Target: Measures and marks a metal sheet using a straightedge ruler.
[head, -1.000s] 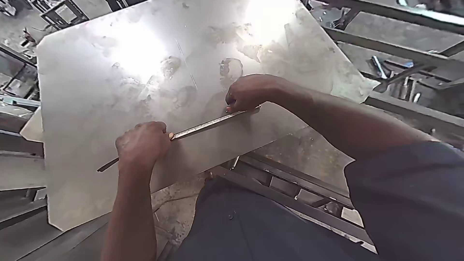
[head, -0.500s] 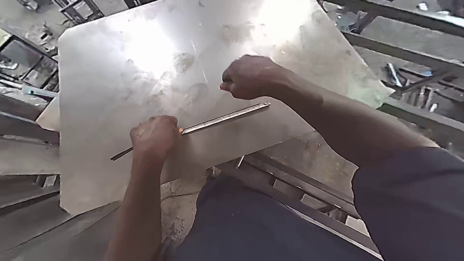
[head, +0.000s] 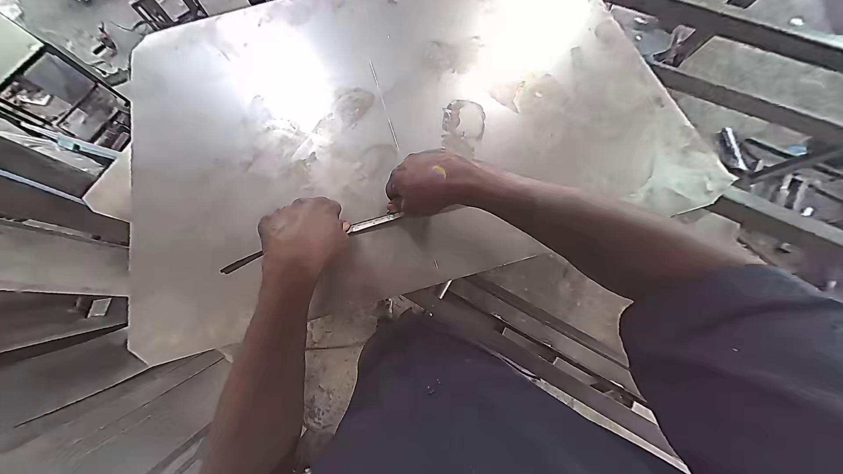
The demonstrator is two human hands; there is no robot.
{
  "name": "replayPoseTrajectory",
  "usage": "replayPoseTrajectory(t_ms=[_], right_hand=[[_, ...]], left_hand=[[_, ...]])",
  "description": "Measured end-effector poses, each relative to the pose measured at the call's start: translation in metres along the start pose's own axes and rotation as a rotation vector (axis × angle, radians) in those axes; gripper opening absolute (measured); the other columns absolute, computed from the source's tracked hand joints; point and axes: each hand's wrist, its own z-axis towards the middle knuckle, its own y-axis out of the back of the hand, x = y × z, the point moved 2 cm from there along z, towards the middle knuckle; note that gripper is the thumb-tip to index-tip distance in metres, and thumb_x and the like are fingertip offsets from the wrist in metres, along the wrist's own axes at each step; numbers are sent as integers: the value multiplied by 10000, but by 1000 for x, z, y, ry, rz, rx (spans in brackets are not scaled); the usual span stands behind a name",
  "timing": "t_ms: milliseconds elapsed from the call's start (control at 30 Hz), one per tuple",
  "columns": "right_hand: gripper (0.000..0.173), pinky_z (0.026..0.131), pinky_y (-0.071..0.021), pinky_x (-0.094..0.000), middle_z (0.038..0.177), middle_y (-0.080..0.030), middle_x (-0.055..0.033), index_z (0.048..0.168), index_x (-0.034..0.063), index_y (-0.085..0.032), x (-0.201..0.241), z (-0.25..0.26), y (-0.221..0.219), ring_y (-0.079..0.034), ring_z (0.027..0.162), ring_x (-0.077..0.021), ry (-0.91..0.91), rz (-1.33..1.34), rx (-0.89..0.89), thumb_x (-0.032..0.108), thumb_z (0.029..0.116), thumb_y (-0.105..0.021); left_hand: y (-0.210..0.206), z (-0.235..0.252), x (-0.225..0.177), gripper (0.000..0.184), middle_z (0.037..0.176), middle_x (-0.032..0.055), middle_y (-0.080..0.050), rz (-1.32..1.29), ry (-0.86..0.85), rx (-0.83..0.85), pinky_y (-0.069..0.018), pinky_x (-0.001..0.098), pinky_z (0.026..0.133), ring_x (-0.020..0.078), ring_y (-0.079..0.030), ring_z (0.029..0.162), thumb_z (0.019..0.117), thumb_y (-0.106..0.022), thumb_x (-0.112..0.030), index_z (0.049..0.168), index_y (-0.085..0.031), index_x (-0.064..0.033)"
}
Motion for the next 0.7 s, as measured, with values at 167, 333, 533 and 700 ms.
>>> replayPoseTrajectory(t_ms=[167,333,533,700], right_hand=[[314,616,-482,-546,799,-620,-59,833,164,-652,2,1,3,-646,809,-280,-5,-6,40,404,1010,-555],[308,632,-483,-553,809,-622,-57,844,170,-663,3,2,6,-644,820,-281,-11,-9,66,408,1010,-560],[224,611,-452,-589,802,-628,-151,836,93,-670,19,6,18,-638,800,-374,-188,-66,-41,303,910,-643],[338,602,-480,-581,824,-642,-106,835,145,-660,-2,10,29,-663,836,-342,-204,-24,-140,425,984,-544]], left_hand=[[-1,0,0,258,986,134,-713,3,1,-4,-502,648,677,396,-689,953,985,-566,-405,934,-681,-179],[0,0,1,261,999,137,-718,1,-19,-6,-504,650,684,401,-691,968,986,-561,-400,948,-689,-177],[0,-2,0,243,1009,147,-715,-9,-39,1,-500,672,674,416,-689,960,987,-577,-382,954,-695,-171],[0,1,5,232,955,116,-714,-18,-54,-33,-509,643,654,379,-697,912,983,-585,-393,917,-677,-191]])
